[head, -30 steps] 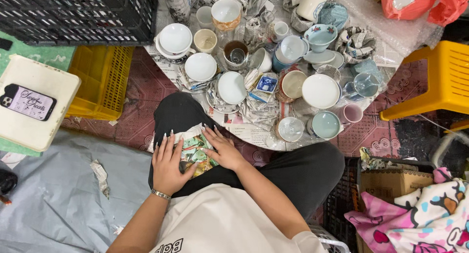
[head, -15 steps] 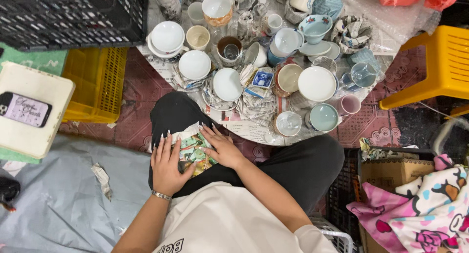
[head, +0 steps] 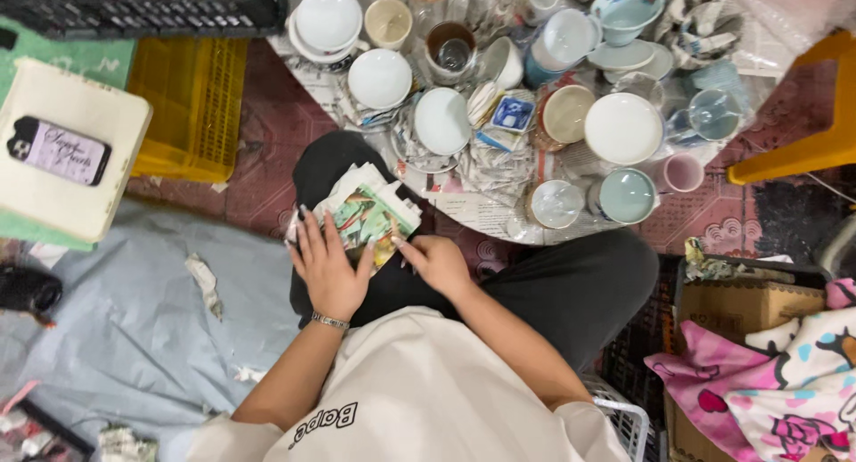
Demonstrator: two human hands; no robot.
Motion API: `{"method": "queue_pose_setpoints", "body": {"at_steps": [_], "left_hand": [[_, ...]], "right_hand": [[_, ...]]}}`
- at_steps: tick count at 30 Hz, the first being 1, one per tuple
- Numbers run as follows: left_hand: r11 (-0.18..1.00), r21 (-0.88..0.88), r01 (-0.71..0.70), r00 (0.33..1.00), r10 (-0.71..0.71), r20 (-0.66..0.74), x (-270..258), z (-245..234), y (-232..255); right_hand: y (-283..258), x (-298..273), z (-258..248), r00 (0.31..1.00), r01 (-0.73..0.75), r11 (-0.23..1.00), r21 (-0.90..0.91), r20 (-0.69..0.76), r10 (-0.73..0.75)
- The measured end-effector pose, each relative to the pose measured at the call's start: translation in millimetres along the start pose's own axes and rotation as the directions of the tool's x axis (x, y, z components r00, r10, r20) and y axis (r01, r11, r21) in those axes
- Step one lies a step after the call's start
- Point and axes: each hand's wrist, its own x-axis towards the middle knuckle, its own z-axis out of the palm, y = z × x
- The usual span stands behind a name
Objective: The person sits cross-legged on the floor and wraps various ceramic items, including cups, bowls, and plates, using pieces of newspaper. They fold the newspaper around each item individually and place the wrapped items into a nearby black crate.
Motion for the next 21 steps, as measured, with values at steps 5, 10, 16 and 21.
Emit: {"method": "queue_pose_setpoints", "body": {"at_steps": [5,10,16,21], "left_hand": [[0.987,-0.067,-0.145,0.987,0.149,0.061,-7.8,1.6,-18.7],[0.958,-0.190,-0.217,0.975,0.202,-0.094,-13.3,6.1,-28.6],[0.936,-0.299,-0.186,0.975,0.139,-0.171,-17.8,14.8,-36.3],[0.856,-0.415,-0.309,0.945,0.225,-0.239,-23.0,6.1,-47.1]], "right_hand": [[38.0,25.7,29.3,0.963,-0.230,0.808,0.542,0.245,0.110],[36.1,19.0,19.3,0.999,-0.035,0.638,0.769,0.025,0.026],[-0.1,6.6,-33.6,0.809,0.573,0.814,0.093,-0.224,-0.543],[-34.1,5.9,-36.0,0.783,0.621,0.782,-0.052,0.055,-0.619]]}}
